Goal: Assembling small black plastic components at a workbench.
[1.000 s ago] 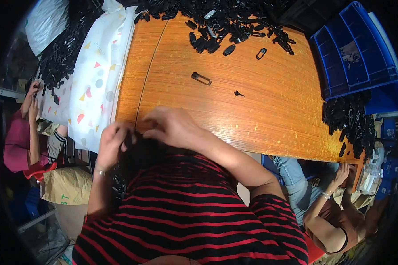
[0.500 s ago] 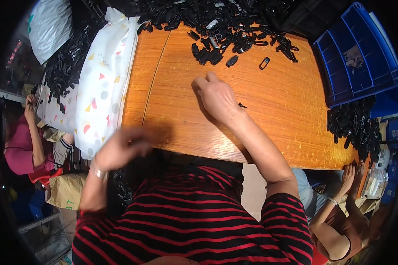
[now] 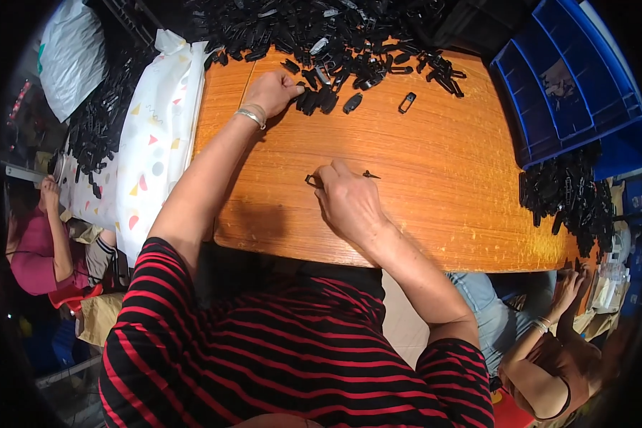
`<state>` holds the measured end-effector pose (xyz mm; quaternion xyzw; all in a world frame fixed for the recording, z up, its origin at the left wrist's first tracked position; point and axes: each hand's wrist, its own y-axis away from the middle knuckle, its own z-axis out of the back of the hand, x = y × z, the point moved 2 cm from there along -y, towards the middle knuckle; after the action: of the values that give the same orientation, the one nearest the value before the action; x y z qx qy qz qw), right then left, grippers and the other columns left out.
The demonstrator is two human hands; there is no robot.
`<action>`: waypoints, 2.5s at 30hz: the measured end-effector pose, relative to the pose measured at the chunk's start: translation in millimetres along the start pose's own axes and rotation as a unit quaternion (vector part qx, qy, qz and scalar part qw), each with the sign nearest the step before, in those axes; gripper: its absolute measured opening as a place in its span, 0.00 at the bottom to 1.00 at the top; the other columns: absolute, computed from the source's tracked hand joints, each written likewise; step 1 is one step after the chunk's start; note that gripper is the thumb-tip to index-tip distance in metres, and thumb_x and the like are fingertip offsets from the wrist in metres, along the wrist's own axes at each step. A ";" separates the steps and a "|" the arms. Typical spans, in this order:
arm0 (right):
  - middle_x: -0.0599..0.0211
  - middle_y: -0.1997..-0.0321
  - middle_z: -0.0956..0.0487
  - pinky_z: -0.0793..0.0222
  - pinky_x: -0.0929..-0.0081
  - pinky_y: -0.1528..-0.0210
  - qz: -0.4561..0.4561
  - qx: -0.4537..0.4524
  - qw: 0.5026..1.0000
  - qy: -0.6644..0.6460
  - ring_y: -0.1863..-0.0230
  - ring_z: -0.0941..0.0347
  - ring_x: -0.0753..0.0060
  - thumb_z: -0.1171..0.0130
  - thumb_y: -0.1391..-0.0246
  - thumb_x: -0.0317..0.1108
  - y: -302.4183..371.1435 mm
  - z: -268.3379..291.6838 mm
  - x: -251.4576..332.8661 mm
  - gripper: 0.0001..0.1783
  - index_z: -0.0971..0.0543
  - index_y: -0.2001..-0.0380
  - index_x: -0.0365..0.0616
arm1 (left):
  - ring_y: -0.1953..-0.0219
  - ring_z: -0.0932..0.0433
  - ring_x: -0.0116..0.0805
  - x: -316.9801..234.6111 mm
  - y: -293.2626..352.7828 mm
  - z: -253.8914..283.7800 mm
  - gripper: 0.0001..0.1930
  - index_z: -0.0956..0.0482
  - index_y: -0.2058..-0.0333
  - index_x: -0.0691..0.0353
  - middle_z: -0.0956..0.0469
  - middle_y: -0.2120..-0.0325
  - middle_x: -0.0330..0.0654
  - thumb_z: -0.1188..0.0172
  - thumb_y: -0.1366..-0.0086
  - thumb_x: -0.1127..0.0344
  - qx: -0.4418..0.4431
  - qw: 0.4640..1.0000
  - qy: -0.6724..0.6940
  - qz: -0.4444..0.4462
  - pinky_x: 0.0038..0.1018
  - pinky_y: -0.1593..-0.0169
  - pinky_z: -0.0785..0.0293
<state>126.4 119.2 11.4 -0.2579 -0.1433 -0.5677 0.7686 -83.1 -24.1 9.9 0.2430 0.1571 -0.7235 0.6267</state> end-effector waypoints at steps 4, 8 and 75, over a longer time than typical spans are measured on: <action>0.57 0.66 0.24 0.28 0.63 0.69 0.012 0.020 0.999 0.032 0.68 0.24 0.51 0.37 0.53 0.31 -2.4 -0.1 -5.3 0.10 0.22 0.65 0.41 | 0.64 0.21 0.45 7.1 19.8 2.3 0.14 0.24 0.69 0.66 0.20 0.70 0.50 0.35 0.42 0.60 -0.011 0.996 0.003 -0.091 0.34 0.58 0.26; 0.56 0.67 0.24 0.28 0.68 0.70 0.008 -0.037 0.998 -0.053 0.73 0.24 0.58 0.37 0.52 0.28 -12.5 4.9 -1.6 0.11 0.23 0.63 0.38 | 0.71 0.21 0.32 27.8 45.6 -2.5 0.10 0.24 0.62 0.68 0.20 0.73 0.43 0.39 0.38 0.68 0.020 0.950 0.306 -0.052 0.22 0.67 0.26; 0.58 0.57 0.25 0.28 0.61 0.56 -0.060 -0.121 0.961 0.241 0.55 0.27 0.52 0.45 0.48 0.25 -61.5 68.5 -123.8 0.13 0.21 0.58 0.43 | 0.70 0.23 0.29 6.6 64.2 -22.1 0.15 0.25 0.60 0.65 0.24 0.74 0.39 0.41 0.36 0.57 -0.060 0.972 0.208 -0.087 0.25 0.64 0.26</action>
<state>34.2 242.8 18.8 -0.1952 0.1009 -0.6710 0.7082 -17.2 -28.4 -7.1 0.3357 0.3481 -0.6978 0.5284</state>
